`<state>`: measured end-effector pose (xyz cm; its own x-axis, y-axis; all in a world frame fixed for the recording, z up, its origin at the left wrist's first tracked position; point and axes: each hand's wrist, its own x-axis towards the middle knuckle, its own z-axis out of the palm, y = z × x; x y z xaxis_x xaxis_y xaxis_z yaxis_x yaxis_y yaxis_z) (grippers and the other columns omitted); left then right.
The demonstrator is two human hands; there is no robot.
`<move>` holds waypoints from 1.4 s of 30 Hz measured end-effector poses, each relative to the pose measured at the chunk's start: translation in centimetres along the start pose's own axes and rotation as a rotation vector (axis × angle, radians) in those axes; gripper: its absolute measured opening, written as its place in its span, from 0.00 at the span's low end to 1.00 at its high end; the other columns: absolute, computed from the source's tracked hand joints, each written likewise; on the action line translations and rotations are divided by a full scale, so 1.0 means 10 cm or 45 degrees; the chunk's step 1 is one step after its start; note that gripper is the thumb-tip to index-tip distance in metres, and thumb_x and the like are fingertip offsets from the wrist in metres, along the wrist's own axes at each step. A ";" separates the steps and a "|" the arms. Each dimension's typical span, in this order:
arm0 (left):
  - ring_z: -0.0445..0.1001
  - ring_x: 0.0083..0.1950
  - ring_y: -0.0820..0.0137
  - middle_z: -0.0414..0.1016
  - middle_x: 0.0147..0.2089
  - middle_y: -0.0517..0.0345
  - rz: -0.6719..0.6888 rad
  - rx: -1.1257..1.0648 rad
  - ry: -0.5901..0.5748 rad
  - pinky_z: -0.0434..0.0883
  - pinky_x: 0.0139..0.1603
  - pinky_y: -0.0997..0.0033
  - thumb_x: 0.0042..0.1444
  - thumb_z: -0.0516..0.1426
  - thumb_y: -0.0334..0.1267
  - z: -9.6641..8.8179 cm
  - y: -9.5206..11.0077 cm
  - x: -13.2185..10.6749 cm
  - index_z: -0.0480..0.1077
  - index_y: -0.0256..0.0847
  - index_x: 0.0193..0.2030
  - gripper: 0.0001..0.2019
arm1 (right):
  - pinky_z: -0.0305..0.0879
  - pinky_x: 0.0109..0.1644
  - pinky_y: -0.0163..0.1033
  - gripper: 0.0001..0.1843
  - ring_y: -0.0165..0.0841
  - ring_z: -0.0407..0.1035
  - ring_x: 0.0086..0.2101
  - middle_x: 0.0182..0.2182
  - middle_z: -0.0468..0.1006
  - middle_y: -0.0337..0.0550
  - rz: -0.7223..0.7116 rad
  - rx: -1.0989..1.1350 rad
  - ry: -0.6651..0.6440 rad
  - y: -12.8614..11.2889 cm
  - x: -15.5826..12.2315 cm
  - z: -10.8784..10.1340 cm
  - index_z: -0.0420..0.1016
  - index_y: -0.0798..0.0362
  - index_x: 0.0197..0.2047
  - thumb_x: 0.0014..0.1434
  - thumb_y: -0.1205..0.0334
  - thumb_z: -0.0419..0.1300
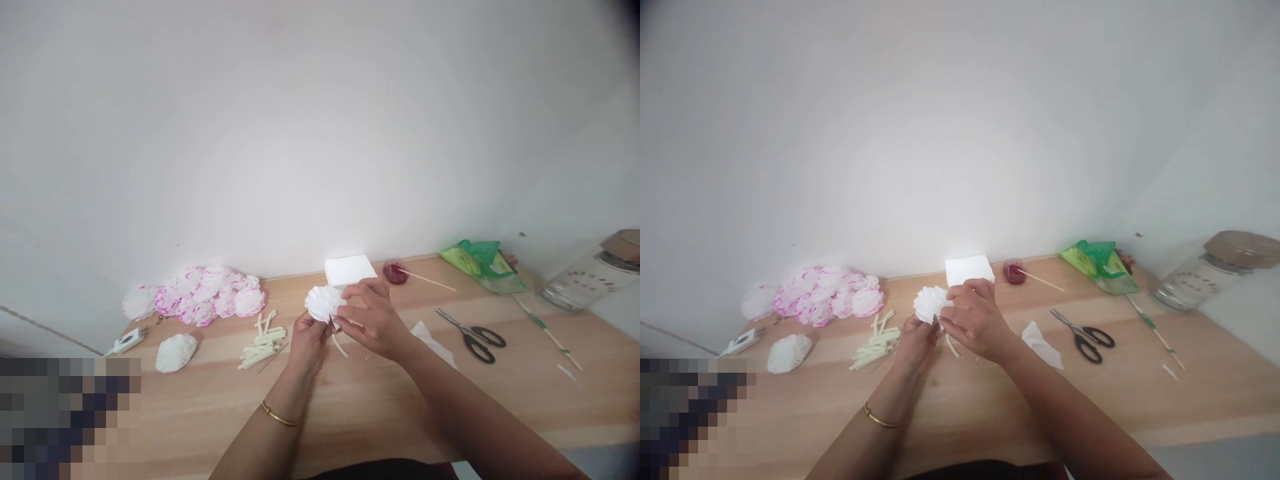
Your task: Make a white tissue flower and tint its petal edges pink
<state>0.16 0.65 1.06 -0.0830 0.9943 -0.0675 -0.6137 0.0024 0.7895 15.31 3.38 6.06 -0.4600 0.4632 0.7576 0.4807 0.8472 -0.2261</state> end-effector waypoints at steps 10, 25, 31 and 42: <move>0.67 0.24 0.77 0.73 0.22 0.60 0.062 0.177 0.072 0.65 0.29 0.77 0.41 0.65 0.36 0.00 -0.01 -0.01 0.75 0.35 0.28 0.08 | 0.57 0.47 0.49 0.08 0.38 0.61 0.40 0.37 0.74 0.43 0.005 0.135 -0.029 -0.01 0.02 -0.02 0.76 0.48 0.40 0.56 0.65 0.60; 0.67 0.23 0.77 0.72 0.21 0.60 0.051 0.237 0.022 0.65 0.30 0.76 0.43 0.64 0.36 -0.01 -0.01 0.00 0.74 0.35 0.27 0.07 | 0.54 0.44 0.46 0.10 0.34 0.64 0.35 0.31 0.77 0.38 0.032 0.125 -0.022 0.02 0.05 -0.05 0.71 0.49 0.42 0.56 0.69 0.59; 0.67 0.24 0.77 0.73 0.21 0.61 0.044 0.286 0.033 0.66 0.32 0.75 0.43 0.64 0.36 -0.01 -0.02 0.00 0.75 0.35 0.27 0.06 | 0.53 0.44 0.45 0.04 0.34 0.63 0.35 0.30 0.75 0.39 0.067 0.120 -0.085 0.02 0.05 -0.08 0.72 0.51 0.36 0.56 0.67 0.58; 0.67 0.24 0.76 0.72 0.20 0.60 0.014 0.336 0.028 0.64 0.31 0.76 0.43 0.64 0.36 -0.03 -0.03 0.01 0.75 0.34 0.28 0.07 | 0.56 0.44 0.44 0.03 0.35 0.64 0.35 0.30 0.73 0.40 0.144 0.191 -0.064 0.04 0.05 -0.06 0.69 0.51 0.32 0.54 0.68 0.57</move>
<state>0.08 0.72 0.64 -0.1076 0.9918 -0.0690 -0.3869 0.0222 0.9219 15.70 3.80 6.75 -0.4477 0.5665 0.6918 0.4164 0.8168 -0.3994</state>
